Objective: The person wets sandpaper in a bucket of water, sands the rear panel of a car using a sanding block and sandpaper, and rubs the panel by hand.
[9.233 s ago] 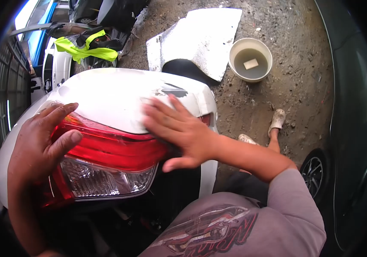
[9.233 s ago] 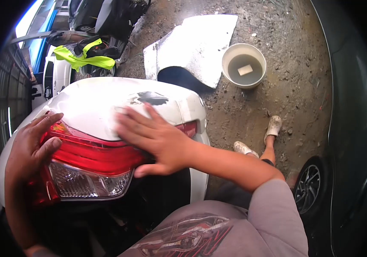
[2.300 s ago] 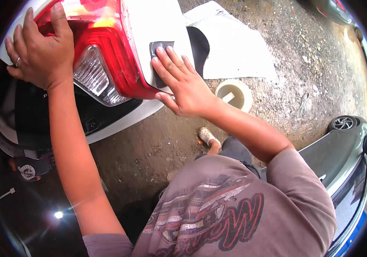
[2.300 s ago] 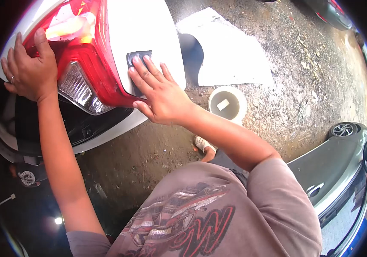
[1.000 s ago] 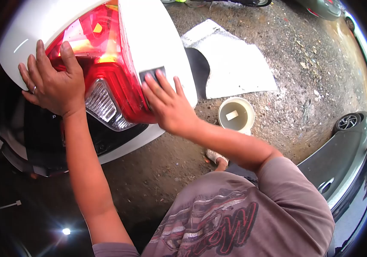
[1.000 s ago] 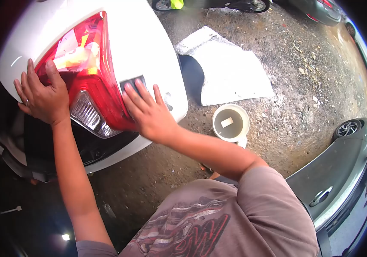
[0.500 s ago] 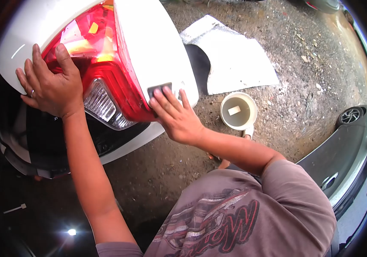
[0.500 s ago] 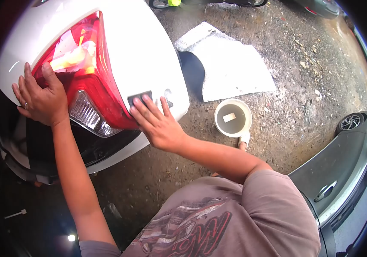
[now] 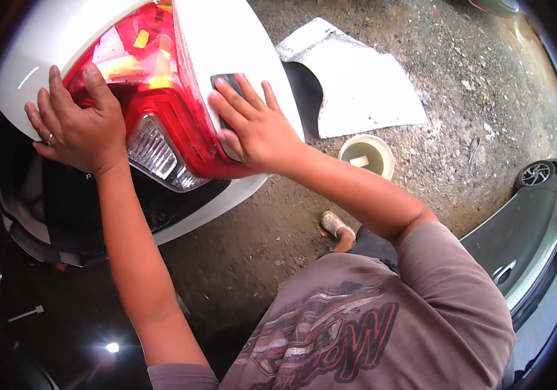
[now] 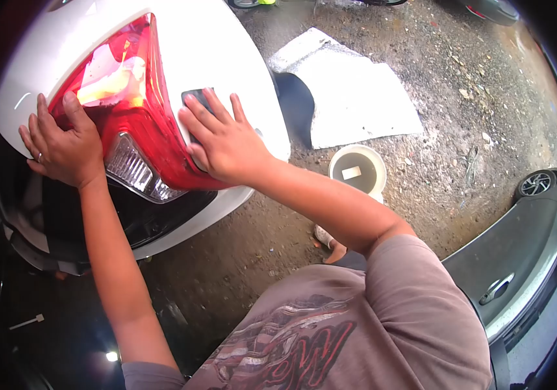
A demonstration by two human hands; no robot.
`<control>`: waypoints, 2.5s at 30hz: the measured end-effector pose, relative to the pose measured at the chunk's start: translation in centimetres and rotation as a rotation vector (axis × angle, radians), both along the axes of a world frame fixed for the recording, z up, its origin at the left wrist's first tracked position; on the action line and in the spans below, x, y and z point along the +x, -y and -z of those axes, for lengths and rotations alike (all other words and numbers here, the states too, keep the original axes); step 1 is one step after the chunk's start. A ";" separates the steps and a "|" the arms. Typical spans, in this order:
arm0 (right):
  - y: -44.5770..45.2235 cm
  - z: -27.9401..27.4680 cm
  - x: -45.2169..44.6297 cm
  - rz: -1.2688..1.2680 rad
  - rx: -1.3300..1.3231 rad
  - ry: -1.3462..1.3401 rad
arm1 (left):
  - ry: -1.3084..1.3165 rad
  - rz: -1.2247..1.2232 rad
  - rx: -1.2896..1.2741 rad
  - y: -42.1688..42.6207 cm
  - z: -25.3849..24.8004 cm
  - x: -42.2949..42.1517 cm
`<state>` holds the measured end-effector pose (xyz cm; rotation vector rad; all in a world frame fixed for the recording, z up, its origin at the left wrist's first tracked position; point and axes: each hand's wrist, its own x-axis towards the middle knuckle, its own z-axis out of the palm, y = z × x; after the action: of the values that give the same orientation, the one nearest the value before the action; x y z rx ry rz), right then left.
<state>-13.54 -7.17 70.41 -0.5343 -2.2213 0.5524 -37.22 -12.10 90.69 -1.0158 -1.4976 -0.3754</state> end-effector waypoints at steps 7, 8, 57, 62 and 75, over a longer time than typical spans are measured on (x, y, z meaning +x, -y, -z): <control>-0.7 0.0 0.2 -0.035 -0.081 0.009 | 0.017 0.004 -0.011 0.2 0.4 0.3; -2.0 -0.8 -1.1 -0.011 -0.076 -0.022 | 0.014 0.010 0.002 0.0 0.2 0.3; -8.3 -0.6 -1.3 -0.487 -0.178 0.007 | -0.016 -0.052 -0.138 -0.3 -0.8 2.8; -16.1 -2.9 -10.8 -0.321 -0.202 -0.071 | -0.031 -0.053 -0.146 -0.7 -0.9 3.2; -18.1 -3.4 -13.8 -0.290 -0.245 -0.103 | -0.024 -0.060 -0.164 -0.6 -1.2 3.1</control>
<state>-27.36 10.91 73.79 -0.2985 -2.1577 0.9901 -34.07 -11.51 91.84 -1.0977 -1.5527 -0.1995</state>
